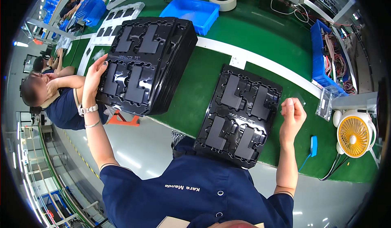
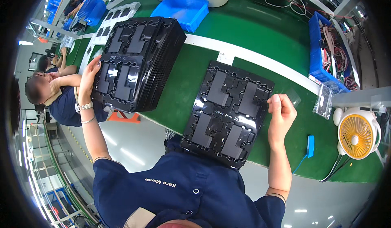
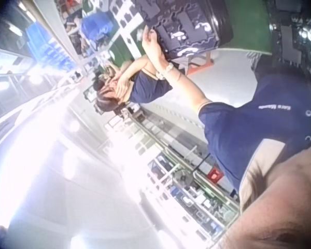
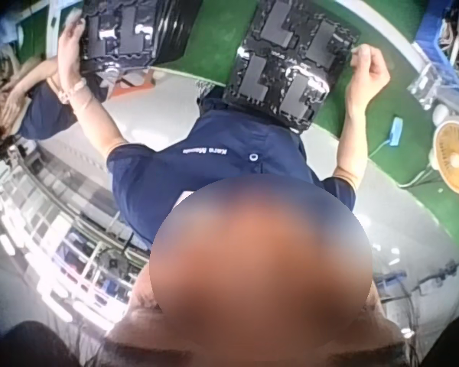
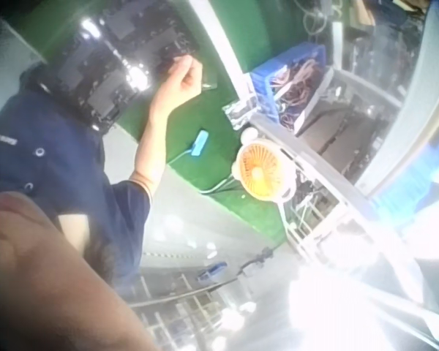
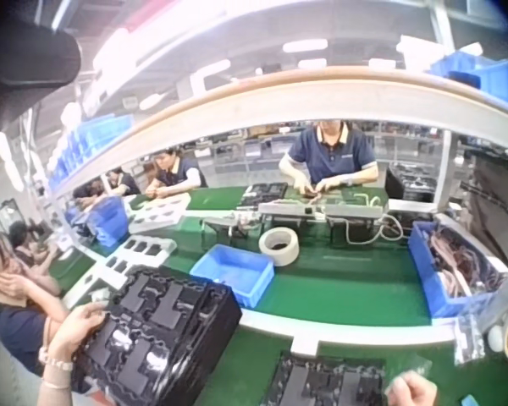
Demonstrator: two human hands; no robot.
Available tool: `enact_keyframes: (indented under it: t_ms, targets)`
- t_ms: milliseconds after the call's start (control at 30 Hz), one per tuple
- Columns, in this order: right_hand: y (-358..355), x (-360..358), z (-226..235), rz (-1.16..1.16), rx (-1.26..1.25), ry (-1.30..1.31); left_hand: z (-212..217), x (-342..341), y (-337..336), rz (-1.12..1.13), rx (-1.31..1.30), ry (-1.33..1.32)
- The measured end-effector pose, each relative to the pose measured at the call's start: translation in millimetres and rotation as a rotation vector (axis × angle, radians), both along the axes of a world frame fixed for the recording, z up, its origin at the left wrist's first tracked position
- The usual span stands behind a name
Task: Assembling small components into black plastic housing trays at a manufacturing workbench.
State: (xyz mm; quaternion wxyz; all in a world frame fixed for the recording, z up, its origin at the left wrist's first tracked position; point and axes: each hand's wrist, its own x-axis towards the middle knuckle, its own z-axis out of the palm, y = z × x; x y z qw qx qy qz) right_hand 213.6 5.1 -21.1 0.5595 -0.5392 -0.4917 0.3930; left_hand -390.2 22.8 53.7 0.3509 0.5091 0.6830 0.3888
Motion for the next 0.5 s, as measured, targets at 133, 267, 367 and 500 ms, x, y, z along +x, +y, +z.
enact_keyframes:
  t_ms: [133,267,367,500]
  targets:
    - [0.9,-1.7,-4.3,0.012,-0.055,-0.016,-22.2,11.4,18.1,-0.008,0.221,0.685]
    - [-1.2,-4.0,-5.2,0.057,-0.076,-0.030,-20.9,45.2,27.6,0.040,0.243,0.756]
    - [-2.8,-6.0,-1.6,0.068,-0.084,-0.046,-21.1,53.5,28.2,0.042,0.238,0.755]
    - [-6.1,-7.3,4.4,0.098,-0.087,-0.038,-20.5,56.6,17.4,0.081,0.156,0.716]
